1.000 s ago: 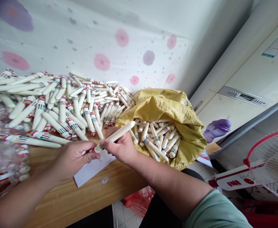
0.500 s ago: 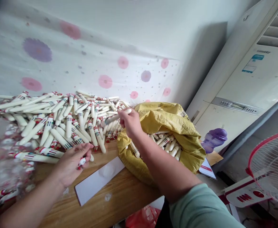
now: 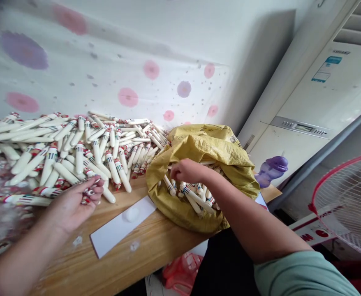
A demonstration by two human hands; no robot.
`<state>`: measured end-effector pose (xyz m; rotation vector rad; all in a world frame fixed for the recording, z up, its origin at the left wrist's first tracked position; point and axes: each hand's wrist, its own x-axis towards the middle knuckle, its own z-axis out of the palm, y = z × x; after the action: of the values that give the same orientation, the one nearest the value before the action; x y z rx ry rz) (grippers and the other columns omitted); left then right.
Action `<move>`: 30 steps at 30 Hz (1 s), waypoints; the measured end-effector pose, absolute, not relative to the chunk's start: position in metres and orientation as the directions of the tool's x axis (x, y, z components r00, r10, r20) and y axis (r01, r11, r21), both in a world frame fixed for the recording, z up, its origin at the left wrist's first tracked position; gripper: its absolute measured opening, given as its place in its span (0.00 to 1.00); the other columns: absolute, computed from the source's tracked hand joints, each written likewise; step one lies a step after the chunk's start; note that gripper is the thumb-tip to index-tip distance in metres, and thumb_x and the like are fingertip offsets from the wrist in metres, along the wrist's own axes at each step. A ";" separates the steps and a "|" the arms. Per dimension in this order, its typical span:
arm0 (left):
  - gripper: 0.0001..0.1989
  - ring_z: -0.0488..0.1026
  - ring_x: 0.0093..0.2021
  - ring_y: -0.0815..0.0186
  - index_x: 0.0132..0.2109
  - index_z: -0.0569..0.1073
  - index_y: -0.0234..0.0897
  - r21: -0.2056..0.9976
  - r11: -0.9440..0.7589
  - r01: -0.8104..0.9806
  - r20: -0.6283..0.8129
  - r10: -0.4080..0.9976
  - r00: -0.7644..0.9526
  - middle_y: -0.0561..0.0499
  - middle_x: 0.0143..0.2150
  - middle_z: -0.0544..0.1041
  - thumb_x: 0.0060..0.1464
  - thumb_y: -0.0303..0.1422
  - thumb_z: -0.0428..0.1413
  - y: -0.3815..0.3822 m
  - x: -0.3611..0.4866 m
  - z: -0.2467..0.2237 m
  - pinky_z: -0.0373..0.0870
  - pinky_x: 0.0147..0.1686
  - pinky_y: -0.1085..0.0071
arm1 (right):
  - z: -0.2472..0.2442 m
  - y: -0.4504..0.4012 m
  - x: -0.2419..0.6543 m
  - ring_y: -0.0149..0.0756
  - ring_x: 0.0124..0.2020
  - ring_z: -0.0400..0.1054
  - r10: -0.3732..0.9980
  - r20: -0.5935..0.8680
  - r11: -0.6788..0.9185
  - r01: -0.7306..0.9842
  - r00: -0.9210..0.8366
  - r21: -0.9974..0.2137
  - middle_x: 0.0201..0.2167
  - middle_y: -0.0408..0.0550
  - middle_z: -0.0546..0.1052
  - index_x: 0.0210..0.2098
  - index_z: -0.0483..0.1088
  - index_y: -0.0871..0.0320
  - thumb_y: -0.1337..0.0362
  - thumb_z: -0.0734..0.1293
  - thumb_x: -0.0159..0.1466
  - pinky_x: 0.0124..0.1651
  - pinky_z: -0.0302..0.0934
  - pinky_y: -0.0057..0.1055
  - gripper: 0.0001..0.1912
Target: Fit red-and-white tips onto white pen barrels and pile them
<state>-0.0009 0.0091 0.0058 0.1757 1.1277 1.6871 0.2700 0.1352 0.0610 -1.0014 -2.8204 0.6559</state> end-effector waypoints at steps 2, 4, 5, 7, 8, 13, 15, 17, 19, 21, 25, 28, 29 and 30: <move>0.04 0.62 0.18 0.77 0.34 0.72 0.30 0.787 0.045 -0.615 -0.340 0.864 -0.372 0.51 0.26 0.70 0.51 0.20 0.54 0.008 0.003 0.002 0.54 0.13 0.85 | 0.045 0.131 0.282 0.35 0.31 0.72 0.628 -0.081 0.733 0.623 -0.774 -0.271 0.33 0.47 0.81 0.34 0.78 0.58 0.72 0.63 0.56 0.36 0.61 0.28 0.13; 0.05 0.62 0.18 0.76 0.38 0.74 0.32 0.826 0.094 -0.555 -0.305 0.903 -0.302 0.51 0.27 0.70 0.52 0.24 0.57 0.006 0.004 -0.002 0.52 0.12 0.84 | 0.031 0.129 0.281 0.37 0.33 0.73 0.662 -0.051 0.728 0.658 -0.748 -0.190 0.36 0.50 0.81 0.41 0.77 0.58 0.65 0.62 0.61 0.37 0.61 0.29 0.13; 0.06 0.62 0.18 0.75 0.39 0.74 0.32 0.838 0.116 -0.534 -0.300 0.914 -0.273 0.51 0.27 0.71 0.52 0.27 0.57 0.005 0.005 -0.004 0.52 0.13 0.83 | 0.024 0.129 0.277 0.39 0.34 0.73 0.686 -0.033 0.715 0.682 -0.727 -0.151 0.37 0.52 0.81 0.44 0.76 0.58 0.61 0.61 0.64 0.37 0.61 0.30 0.15; 0.10 0.62 0.19 0.74 0.42 0.73 0.33 0.859 0.142 -0.492 -0.293 0.925 -0.243 0.51 0.27 0.71 0.53 0.32 0.58 0.003 0.005 -0.005 0.52 0.13 0.82 | 0.015 0.126 0.265 0.42 0.36 0.74 0.727 -0.010 0.685 0.727 -0.686 -0.052 0.38 0.54 0.80 0.48 0.74 0.56 0.54 0.59 0.66 0.37 0.61 0.32 0.19; 0.12 0.62 0.19 0.74 0.43 0.73 0.33 0.876 0.150 -0.459 -0.282 0.930 -0.234 0.51 0.28 0.71 0.52 0.34 0.59 0.003 0.006 -0.005 0.53 0.13 0.81 | 0.012 0.125 0.258 0.44 0.37 0.74 0.742 -0.013 0.671 0.742 -0.671 0.000 0.38 0.55 0.80 0.48 0.73 0.56 0.52 0.59 0.65 0.37 0.62 0.33 0.20; 0.21 0.60 0.18 0.75 0.44 0.71 0.35 0.967 0.175 -0.186 -0.213 0.955 -0.209 0.54 0.26 0.71 0.46 0.42 0.63 0.000 0.011 -0.005 0.52 0.15 0.82 | 0.015 0.125 0.234 0.48 0.41 0.74 0.790 -0.119 0.612 0.784 -0.601 0.106 0.41 0.59 0.79 0.44 0.74 0.59 0.58 0.66 0.57 0.38 0.63 0.34 0.18; 0.23 0.59 0.18 0.76 0.41 0.69 0.35 0.978 0.155 -0.139 -0.185 0.954 -0.235 0.54 0.26 0.72 0.43 0.46 0.64 0.000 0.012 -0.006 0.50 0.15 0.82 | 0.024 0.127 0.238 0.46 0.38 0.74 0.810 -0.138 0.581 0.810 -0.569 0.071 0.40 0.58 0.79 0.43 0.75 0.60 0.61 0.67 0.55 0.37 0.62 0.32 0.18; 0.23 0.59 0.18 0.77 0.38 0.68 0.35 0.983 0.131 -0.128 -0.161 0.952 -0.261 0.53 0.27 0.74 0.42 0.47 0.64 0.000 0.011 -0.008 0.51 0.15 0.82 | 0.036 0.129 0.249 0.41 0.34 0.73 0.824 -0.116 0.552 0.832 -0.554 -0.054 0.37 0.52 0.80 0.42 0.76 0.58 0.63 0.66 0.54 0.33 0.60 0.29 0.17; 0.22 0.59 0.19 0.77 0.36 0.69 0.34 0.985 0.118 -0.128 -0.148 0.953 -0.263 0.53 0.27 0.73 0.42 0.46 0.64 0.000 0.009 -0.009 0.51 0.16 0.82 | 0.048 0.132 0.265 0.34 0.29 0.70 0.828 -0.088 0.523 0.819 -0.554 -0.236 0.32 0.46 0.79 0.39 0.77 0.57 0.66 0.64 0.54 0.30 0.57 0.27 0.15; 0.20 0.59 0.19 0.78 0.35 0.71 0.33 0.986 0.113 -0.124 -0.142 0.957 -0.251 0.55 0.25 0.71 0.43 0.45 0.64 0.001 0.007 -0.011 0.50 0.16 0.82 | 0.055 0.134 0.280 0.31 0.25 0.66 0.844 -0.053 0.479 0.795 -0.533 -0.371 0.26 0.43 0.76 0.36 0.77 0.58 0.67 0.64 0.53 0.28 0.55 0.26 0.12; 0.21 0.59 0.19 0.77 0.35 0.73 0.33 0.985 0.110 -0.130 -0.139 0.960 -0.245 0.56 0.23 0.68 0.39 0.45 0.67 0.002 0.006 -0.014 0.49 0.16 0.82 | 0.055 0.137 0.295 0.31 0.28 0.63 0.846 0.125 0.480 0.640 -0.517 -0.600 0.27 0.43 0.72 0.34 0.74 0.61 0.66 0.67 0.52 0.32 0.57 0.27 0.10; 0.23 0.60 0.20 0.76 0.37 0.74 0.32 0.983 0.105 -0.150 -0.140 0.959 -0.246 0.52 0.26 0.73 0.35 0.43 0.69 0.002 0.006 -0.014 0.50 0.16 0.81 | 0.048 0.126 0.287 0.35 0.39 0.65 0.707 0.343 0.606 0.279 -0.618 -0.745 0.36 0.47 0.71 0.31 0.73 0.60 0.61 0.72 0.51 0.41 0.61 0.30 0.11; 0.24 0.60 0.20 0.77 0.36 0.74 0.32 0.982 0.103 -0.156 -0.140 0.959 -0.245 0.51 0.27 0.74 0.34 0.42 0.69 0.002 0.006 -0.013 0.50 0.15 0.81 | 0.045 0.119 0.280 0.36 0.40 0.65 0.671 0.375 0.604 0.178 -0.640 -0.777 0.37 0.48 0.70 0.31 0.72 0.60 0.59 0.73 0.51 0.41 0.62 0.31 0.12; 0.23 0.59 0.20 0.77 0.36 0.74 0.32 0.982 0.100 -0.163 -0.138 0.960 -0.243 0.51 0.27 0.74 0.34 0.41 0.69 0.002 0.006 -0.013 0.49 0.15 0.81 | 0.041 0.110 0.271 0.35 0.39 0.65 0.653 0.377 0.576 0.108 -0.657 -0.810 0.36 0.47 0.70 0.32 0.72 0.59 0.56 0.73 0.53 0.39 0.62 0.31 0.14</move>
<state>0.0063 0.0023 -0.0129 0.8770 1.3324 1.3672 0.2708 0.1101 0.0415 -0.6041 -2.1283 1.0328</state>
